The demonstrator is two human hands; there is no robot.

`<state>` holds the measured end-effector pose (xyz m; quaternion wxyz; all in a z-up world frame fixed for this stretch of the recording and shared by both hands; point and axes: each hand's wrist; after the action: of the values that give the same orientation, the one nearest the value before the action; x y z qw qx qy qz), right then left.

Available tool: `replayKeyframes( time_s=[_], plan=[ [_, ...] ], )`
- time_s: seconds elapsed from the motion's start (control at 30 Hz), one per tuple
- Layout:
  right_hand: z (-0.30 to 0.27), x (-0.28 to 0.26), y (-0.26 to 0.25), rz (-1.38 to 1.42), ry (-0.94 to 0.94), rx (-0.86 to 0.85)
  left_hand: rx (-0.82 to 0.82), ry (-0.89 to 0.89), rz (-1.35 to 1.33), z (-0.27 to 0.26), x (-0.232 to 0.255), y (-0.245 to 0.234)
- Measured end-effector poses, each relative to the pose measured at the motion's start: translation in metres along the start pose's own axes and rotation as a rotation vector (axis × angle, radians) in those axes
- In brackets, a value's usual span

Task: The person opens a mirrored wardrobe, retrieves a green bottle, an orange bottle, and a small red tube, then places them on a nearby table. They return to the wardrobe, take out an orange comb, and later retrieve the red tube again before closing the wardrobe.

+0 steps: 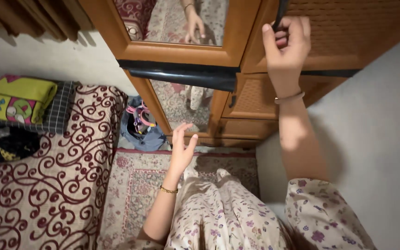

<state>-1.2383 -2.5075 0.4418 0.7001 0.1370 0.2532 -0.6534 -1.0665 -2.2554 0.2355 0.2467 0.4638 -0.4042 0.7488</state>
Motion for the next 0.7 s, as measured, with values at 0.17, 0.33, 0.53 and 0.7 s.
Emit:
replayKeyframes(
  time_s=[0.17, 0.33, 0.53, 0.7],
  plan=[
    [-0.001, -0.007, -0.001, -0.023, -0.048, 0.009, -0.014, -0.054, 0.010, 0.009, 0.011, 0.013],
    [-0.030, -0.040, -0.043, -0.206, -0.136, -0.009, 0.056, 0.200, 0.129, 0.020, 0.017, 0.023],
    [-0.124, -0.054, -0.144, -0.240, -0.143, 0.206, -0.088, 0.192, 0.090, 0.034, 0.028, 0.028],
    [-0.200, -0.077, -0.231, -0.499, -0.190, 0.513, -0.169, 0.179, 0.070, 0.036, 0.036, 0.022]
  ],
)
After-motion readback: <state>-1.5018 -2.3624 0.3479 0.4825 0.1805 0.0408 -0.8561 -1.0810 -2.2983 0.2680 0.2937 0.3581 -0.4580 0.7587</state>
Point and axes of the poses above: each hand's wrist, its own z-axis towards the middle knuckle, its own y-axis out of the palm, x = y × z, and after that the axes turned 10 degrees about z, right-handed
